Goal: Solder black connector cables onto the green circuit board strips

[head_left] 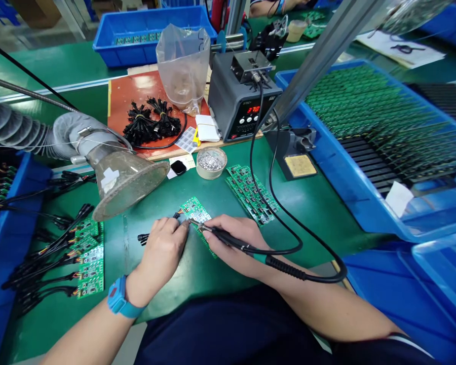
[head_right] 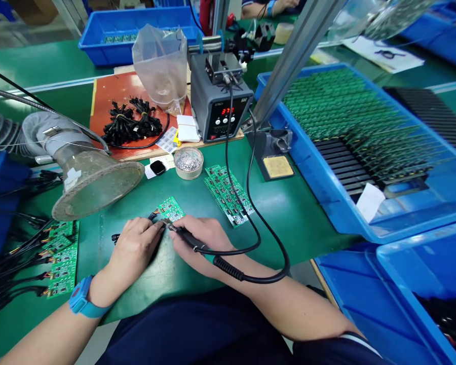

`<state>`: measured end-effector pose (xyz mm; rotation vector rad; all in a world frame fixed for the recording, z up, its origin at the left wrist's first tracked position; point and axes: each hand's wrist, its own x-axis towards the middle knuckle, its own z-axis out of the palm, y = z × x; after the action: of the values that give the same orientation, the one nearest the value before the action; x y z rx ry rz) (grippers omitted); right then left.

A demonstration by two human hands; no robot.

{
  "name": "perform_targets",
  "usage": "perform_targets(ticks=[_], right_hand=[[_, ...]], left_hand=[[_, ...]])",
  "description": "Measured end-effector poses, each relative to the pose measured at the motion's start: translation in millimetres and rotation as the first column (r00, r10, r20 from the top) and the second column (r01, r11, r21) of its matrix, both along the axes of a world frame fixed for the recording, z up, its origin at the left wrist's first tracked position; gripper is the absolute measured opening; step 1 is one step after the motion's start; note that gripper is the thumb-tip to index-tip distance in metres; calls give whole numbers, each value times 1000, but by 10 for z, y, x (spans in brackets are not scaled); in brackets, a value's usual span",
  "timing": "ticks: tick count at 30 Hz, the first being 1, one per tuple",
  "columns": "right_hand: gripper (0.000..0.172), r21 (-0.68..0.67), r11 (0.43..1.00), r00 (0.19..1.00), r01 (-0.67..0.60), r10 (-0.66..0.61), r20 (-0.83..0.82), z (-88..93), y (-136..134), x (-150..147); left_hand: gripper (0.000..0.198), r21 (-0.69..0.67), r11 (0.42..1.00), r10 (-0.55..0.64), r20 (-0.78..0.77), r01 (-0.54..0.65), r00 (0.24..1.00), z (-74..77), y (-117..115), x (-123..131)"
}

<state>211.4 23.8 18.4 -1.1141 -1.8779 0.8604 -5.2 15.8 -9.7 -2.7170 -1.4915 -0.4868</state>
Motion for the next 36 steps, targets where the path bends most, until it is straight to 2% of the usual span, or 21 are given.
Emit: perform_targets(ticks=[8,14,20,27,32,36], right_hand=[[6,13,1000,1000,-3,3,14,-9,-9,7],[6,64,995,997,82,-83,7,146,65,54],[6,56,996,998,68,-68,7,190,110,72],[12,73,992,995,99,-97,-21,-14,114,23],[31,105,993,992,44,-56,112,-266,131,-29],[37,151,988,985,16,-42,170,-412,117,-70]], left_hand=[[28,-7,1000,-3,-7,3,1000,2,7,2],[24,-27,1000,4,-14,-4,1000,16,12,3],[23,-32,999,1,0,-1,1000,24,13,9],[21,-32,999,33,93,-30,995,33,13,26],[9,-45,997,67,194,-60,979,45,39,39],[6,-73,997,39,291,-19,956,17,57,34]])
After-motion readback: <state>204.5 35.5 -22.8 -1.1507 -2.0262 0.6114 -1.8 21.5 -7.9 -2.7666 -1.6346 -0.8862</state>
